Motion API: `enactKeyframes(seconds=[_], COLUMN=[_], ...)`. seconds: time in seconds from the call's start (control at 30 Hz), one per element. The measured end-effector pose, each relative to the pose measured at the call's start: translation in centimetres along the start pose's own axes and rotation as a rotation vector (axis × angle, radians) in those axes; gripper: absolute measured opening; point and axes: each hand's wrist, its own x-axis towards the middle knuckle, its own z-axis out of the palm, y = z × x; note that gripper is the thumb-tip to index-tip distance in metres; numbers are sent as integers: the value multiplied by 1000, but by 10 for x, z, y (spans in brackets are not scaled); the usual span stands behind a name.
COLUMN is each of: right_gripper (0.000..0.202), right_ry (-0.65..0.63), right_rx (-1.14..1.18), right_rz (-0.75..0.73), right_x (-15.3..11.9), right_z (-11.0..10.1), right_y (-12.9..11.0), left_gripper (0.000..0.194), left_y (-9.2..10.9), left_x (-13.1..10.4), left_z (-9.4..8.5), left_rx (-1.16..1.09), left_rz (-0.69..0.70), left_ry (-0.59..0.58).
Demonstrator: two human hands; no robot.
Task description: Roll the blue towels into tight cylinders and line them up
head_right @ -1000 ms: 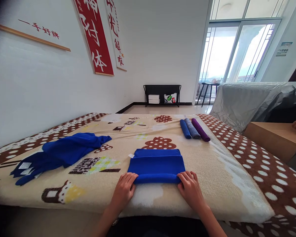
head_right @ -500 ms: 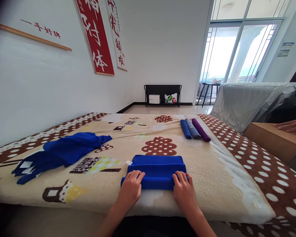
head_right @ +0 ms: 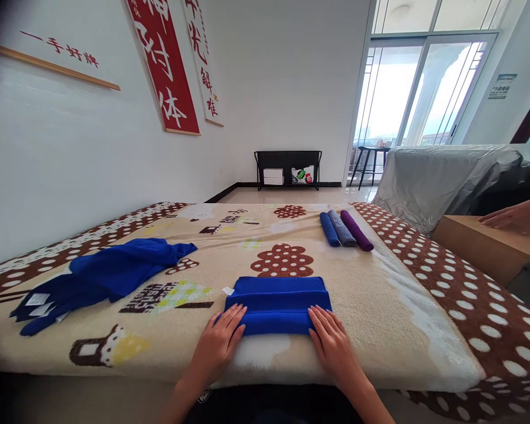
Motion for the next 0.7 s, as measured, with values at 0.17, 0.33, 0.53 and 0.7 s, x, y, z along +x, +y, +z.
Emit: enactKeyframes(seconds=[0.17, 0.33, 0.53, 0.7], right_gripper=[41, 27, 33, 37], right_ry=[-20, -87, -103, -68], right_rx=[55, 102, 30, -60], right_rz=[-16, 4, 102, 214], right_x=[13, 41, 31, 10], right_z=[-3, 2, -1, -14], right_y=[-19, -51, -25, 6], left_gripper=[55, 45, 35, 36], left_y=[23, 67, 34, -11], left_x=[8, 36, 20, -8], left_z=[-3, -3, 4, 4], left_rx=[-24, -259, -196, -30], left_rz=[73, 129, -20, -186], left_ry=[71, -16, 8, 81])
